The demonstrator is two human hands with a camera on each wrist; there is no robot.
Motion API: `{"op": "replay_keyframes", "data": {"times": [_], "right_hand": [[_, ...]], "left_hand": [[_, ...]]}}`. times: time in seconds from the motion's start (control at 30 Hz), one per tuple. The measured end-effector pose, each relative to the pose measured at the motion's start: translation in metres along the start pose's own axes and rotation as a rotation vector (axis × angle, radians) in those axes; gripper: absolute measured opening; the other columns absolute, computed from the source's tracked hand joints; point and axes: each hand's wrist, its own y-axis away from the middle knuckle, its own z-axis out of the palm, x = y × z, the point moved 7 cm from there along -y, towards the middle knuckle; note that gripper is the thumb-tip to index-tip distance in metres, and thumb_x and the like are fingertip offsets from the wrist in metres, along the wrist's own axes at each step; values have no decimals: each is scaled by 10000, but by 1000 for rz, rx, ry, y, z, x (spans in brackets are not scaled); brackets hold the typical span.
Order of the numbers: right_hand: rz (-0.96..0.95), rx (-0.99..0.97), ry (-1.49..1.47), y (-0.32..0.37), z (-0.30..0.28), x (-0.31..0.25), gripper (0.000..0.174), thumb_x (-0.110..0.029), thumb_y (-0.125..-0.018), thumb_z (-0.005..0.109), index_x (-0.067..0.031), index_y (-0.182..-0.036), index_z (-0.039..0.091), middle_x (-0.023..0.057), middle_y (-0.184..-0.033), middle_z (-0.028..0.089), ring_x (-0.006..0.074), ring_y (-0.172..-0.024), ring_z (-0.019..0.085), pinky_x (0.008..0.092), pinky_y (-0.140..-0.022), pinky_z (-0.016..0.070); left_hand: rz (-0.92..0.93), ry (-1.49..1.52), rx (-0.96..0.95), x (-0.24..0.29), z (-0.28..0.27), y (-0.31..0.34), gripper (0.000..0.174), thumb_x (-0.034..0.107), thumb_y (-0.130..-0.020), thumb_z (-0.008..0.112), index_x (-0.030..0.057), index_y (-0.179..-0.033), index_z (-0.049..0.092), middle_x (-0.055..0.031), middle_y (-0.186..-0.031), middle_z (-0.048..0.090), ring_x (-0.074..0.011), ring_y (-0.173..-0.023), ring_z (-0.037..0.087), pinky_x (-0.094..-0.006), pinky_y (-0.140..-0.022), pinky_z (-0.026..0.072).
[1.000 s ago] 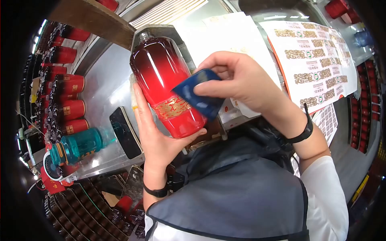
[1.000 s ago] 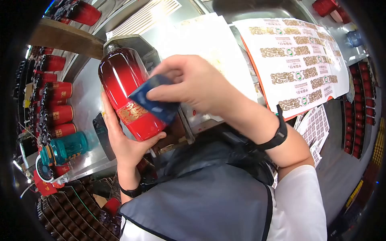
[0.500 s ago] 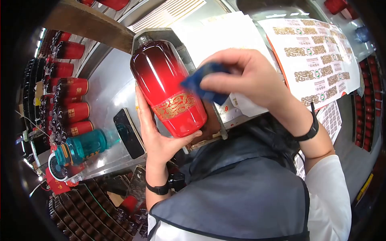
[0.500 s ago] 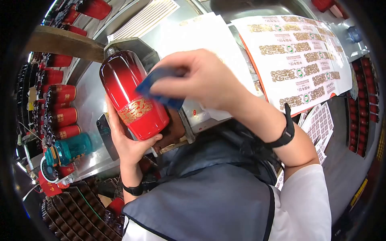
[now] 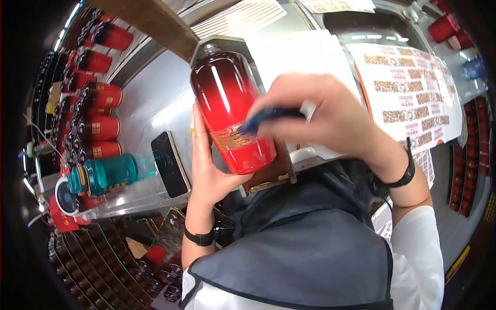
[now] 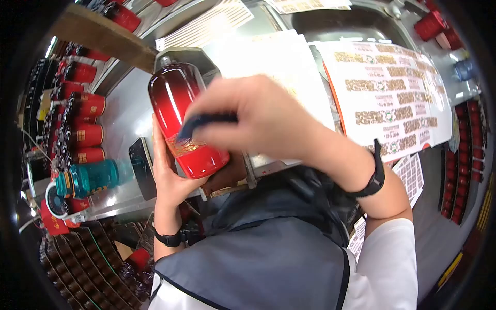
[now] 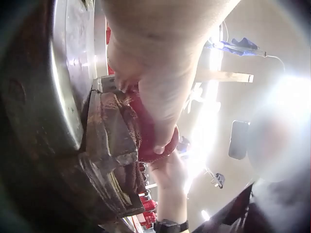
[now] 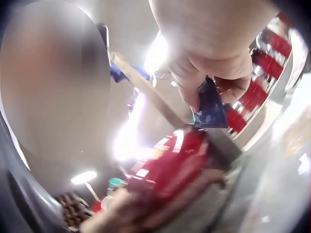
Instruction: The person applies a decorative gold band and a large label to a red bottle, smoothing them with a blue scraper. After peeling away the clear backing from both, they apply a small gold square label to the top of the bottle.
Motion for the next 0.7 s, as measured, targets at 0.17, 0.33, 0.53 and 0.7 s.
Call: {"op": "replay_keyframes", "data": {"times": [0.17,0.33,0.53,0.7], "right_hand": [[-40,260,364,-22,-42,8,181,-103,-855,738,-46,-1027,751,69,-851,706,170,-699,660,316,-666,529],[23,0,262,-31,-14,-1,213,-101,-811,773,-51,-1017,750,113,-894,718,217,-796,695,309,-726,540],[234,-185,34,-29,6,-4,193,-88,-839,751,-35,-1024,752,98,-899,719,177,-746,675,300,-690,535],[-145,-295,144,-28,24,-42,193,-70,-832,755,-24,-1020,754,120,-895,706,206,-766,684,311,-717,541]], "left_hand": [[73,-191,-18,16,-6,-1,1327,258,-594,946,-30,-1589,118,-283,-1568,323,-420,-1456,349,-448,-1165,354],[87,-350,16,42,-17,-2,1239,239,-586,936,-28,-1567,227,-255,-1474,458,-415,-1287,529,-440,-1047,463],[108,-319,68,37,-11,4,1197,209,-577,934,-16,-1555,282,-237,-1455,490,-393,-1261,559,-432,-1036,473],[87,-92,164,12,-5,7,1247,223,-590,959,-5,-1570,223,-225,-1454,480,-384,-1291,526,-445,-1054,458]]}}
